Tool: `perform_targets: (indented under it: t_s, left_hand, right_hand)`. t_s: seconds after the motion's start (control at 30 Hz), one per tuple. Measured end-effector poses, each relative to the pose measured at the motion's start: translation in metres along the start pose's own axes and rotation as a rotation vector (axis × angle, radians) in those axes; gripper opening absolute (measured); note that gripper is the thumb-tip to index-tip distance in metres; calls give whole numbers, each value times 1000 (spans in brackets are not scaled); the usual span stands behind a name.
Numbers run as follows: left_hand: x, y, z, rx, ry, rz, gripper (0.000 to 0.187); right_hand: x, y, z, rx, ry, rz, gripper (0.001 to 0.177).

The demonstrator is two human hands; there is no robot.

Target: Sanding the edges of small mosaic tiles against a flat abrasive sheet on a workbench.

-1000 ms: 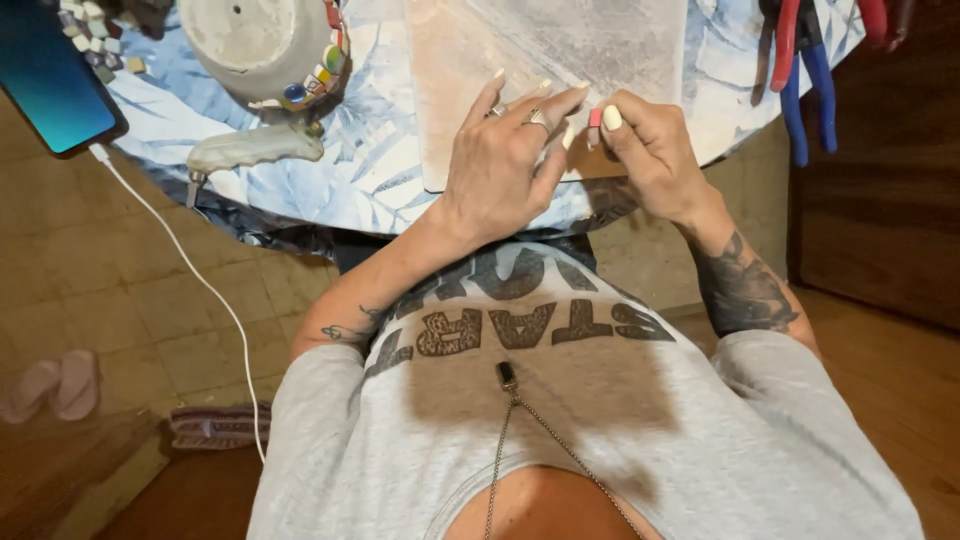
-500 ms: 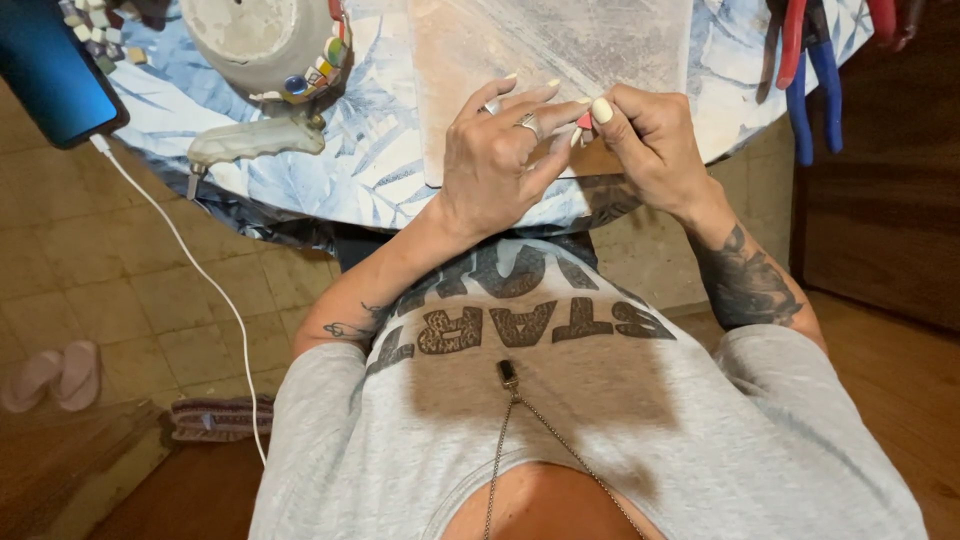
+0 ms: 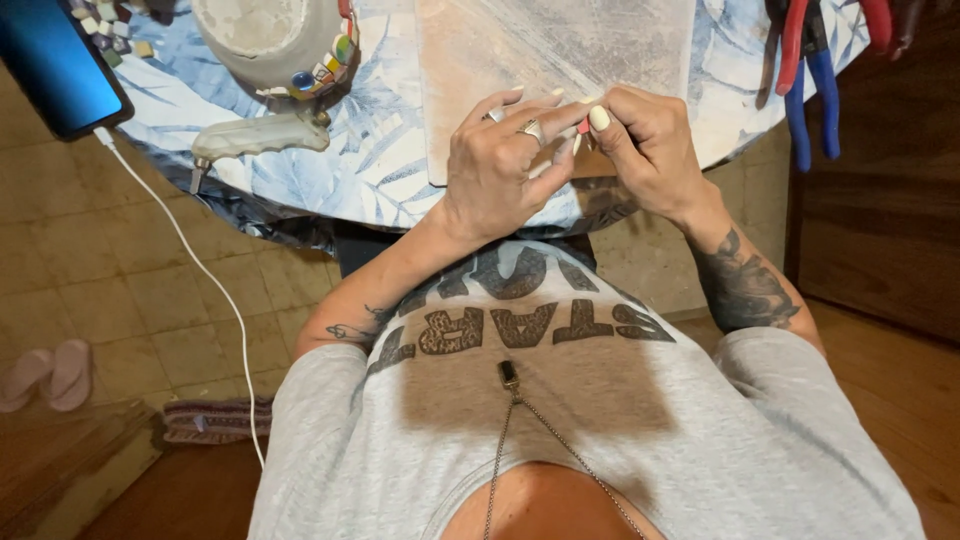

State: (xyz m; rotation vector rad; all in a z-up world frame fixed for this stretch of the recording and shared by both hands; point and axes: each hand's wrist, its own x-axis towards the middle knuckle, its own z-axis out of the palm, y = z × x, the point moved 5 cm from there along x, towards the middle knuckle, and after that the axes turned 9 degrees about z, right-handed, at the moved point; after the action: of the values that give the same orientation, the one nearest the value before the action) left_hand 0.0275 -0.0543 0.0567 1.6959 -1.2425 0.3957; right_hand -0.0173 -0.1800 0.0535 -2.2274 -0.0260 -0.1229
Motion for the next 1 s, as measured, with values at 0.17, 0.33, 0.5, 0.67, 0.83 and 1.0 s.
perform_targets:
  t_s: [0.17, 0.33, 0.5, 0.67, 0.83, 1.0]
  left_hand:
    - [1, 0, -4, 29, 42, -4, 12]
    - [0, -2, -6, 28, 48, -18, 13]
    - [-1, -2, -6, 18, 58, -38, 14]
    - [-8, -2, -6, 70, -36, -50, 31]
    - [-32, -10, 15, 320, -557, -134, 42]
    - [-40, -14, 18, 456, -704, -37, 61]
  right_hand:
    - [0, 0, 1, 33, -9, 17, 34]
    - [0, -1, 5, 87, -15, 60, 34]
    - [4, -6, 5, 76, -8, 40, 33]
    - [5, 1, 7, 33, -27, 42, 35]
    - [6, 14, 12, -176, -53, -92, 32]
    - [-23, 44, 2, -914, -113, -35, 33]
